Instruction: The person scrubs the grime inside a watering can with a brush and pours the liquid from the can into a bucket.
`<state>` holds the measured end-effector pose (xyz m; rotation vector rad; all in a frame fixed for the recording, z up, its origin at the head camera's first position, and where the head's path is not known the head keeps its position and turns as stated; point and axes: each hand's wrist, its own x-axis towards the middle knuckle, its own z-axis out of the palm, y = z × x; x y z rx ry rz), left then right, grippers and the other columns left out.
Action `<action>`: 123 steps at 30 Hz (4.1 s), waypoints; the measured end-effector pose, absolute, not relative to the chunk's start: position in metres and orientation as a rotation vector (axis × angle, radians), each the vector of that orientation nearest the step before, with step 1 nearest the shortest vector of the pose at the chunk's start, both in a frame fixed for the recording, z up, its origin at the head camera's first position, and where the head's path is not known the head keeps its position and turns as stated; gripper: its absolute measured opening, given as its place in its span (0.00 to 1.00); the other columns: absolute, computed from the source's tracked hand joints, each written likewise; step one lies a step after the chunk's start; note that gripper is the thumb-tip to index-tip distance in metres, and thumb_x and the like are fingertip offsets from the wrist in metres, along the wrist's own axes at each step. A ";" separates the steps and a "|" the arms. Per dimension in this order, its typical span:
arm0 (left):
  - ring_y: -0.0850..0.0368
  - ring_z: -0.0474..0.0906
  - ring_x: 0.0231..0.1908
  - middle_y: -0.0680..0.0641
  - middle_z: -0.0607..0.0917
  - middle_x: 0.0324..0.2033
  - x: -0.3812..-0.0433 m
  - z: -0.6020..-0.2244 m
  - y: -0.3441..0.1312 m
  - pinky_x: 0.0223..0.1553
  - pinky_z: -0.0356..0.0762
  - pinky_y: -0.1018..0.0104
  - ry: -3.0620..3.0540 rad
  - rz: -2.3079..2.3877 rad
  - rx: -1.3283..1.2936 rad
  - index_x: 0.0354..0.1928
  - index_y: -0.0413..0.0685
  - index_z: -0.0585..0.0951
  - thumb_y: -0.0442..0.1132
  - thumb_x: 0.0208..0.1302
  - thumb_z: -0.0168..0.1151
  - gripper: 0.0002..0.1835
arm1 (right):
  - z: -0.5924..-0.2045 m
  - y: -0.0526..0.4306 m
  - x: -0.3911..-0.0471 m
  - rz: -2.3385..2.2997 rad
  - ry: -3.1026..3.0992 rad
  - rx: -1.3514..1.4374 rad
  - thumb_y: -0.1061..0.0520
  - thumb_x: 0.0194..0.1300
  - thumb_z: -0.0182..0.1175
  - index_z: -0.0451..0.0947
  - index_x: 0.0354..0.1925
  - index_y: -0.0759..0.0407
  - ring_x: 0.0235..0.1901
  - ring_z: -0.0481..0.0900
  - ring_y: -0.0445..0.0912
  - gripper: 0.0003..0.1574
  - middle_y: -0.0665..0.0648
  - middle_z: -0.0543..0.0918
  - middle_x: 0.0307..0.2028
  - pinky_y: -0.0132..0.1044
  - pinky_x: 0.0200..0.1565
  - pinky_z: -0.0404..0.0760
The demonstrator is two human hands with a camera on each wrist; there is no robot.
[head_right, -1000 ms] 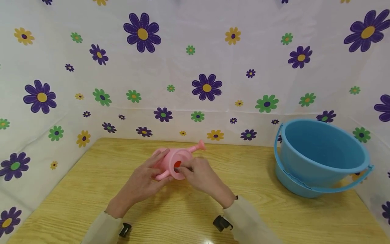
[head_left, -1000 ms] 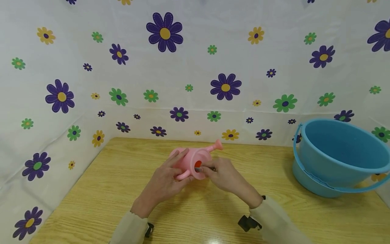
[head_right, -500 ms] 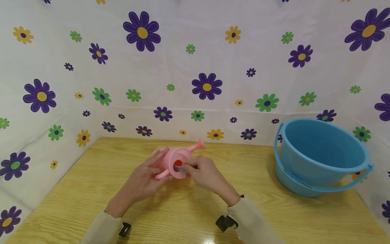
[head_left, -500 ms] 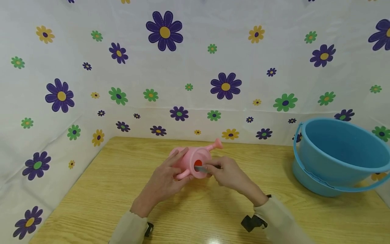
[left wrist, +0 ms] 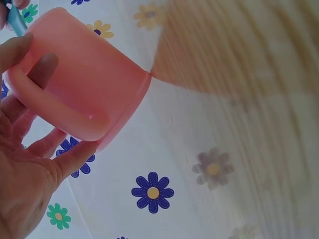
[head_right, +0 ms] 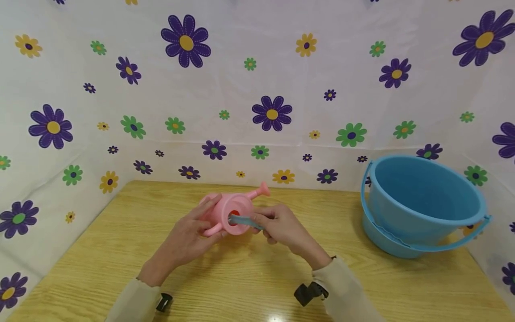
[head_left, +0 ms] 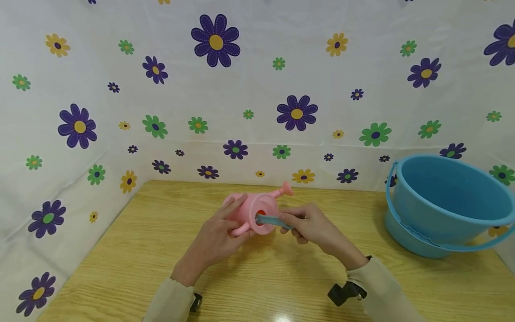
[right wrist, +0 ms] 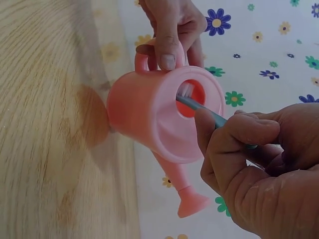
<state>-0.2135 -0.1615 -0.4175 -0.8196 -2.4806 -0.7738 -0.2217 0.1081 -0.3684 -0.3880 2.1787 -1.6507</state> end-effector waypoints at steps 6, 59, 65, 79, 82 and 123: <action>0.37 0.64 0.75 0.45 0.71 0.74 -0.214 -0.419 -0.162 0.70 0.70 0.44 -2.486 -0.781 -0.811 0.23 0.39 0.88 0.49 0.60 0.76 0.19 | -0.371 0.116 -0.221 -1.696 2.120 -0.360 0.56 0.80 0.51 0.81 0.57 0.68 0.21 0.63 0.38 0.20 0.50 0.84 0.27 0.27 0.23 0.61; 0.38 0.63 0.76 0.45 0.71 0.74 -0.215 -0.419 -0.164 0.70 0.71 0.47 -2.490 -0.784 -0.797 0.23 0.39 0.89 0.49 0.60 0.76 0.19 | -0.391 0.069 -0.223 -1.929 1.971 -0.261 0.62 0.76 0.56 0.77 0.56 0.72 0.22 0.66 0.39 0.16 0.50 0.85 0.27 0.26 0.22 0.64; 0.38 0.63 0.76 0.44 0.71 0.74 -0.215 -0.418 -0.164 0.71 0.71 0.46 -2.485 -0.777 -0.801 0.25 0.38 0.89 0.49 0.60 0.76 0.19 | -0.386 0.079 -0.220 -1.919 1.937 -0.245 0.61 0.77 0.54 0.74 0.60 0.72 0.23 0.66 0.39 0.19 0.51 0.79 0.28 0.26 0.23 0.62; 0.41 0.62 0.77 0.46 0.70 0.75 -0.214 -0.418 -0.166 0.71 0.71 0.47 -2.531 -0.804 -0.749 0.24 0.40 0.89 0.50 0.61 0.75 0.19 | -0.381 0.104 -0.215 -1.835 1.949 -0.271 0.61 0.77 0.54 0.74 0.61 0.70 0.23 0.67 0.38 0.19 0.53 0.86 0.33 0.26 0.22 0.63; 0.41 0.61 0.77 0.47 0.70 0.75 -0.214 -0.418 -0.167 0.71 0.70 0.48 -2.553 -0.813 -0.735 0.25 0.39 0.89 0.51 0.62 0.74 0.20 | -0.381 0.106 -0.215 -1.819 1.970 -0.286 0.61 0.77 0.54 0.75 0.60 0.70 0.22 0.67 0.38 0.19 0.51 0.87 0.32 0.26 0.22 0.64; 0.40 0.63 0.76 0.46 0.70 0.75 -0.214 -0.417 -0.165 0.70 0.71 0.49 -2.523 -0.800 -0.794 0.24 0.40 0.88 0.47 0.61 0.75 0.17 | -0.363 0.072 -0.228 -1.078 2.750 -0.946 0.66 0.71 0.59 0.87 0.51 0.62 0.21 0.68 0.38 0.14 0.57 0.90 0.38 0.25 0.26 0.68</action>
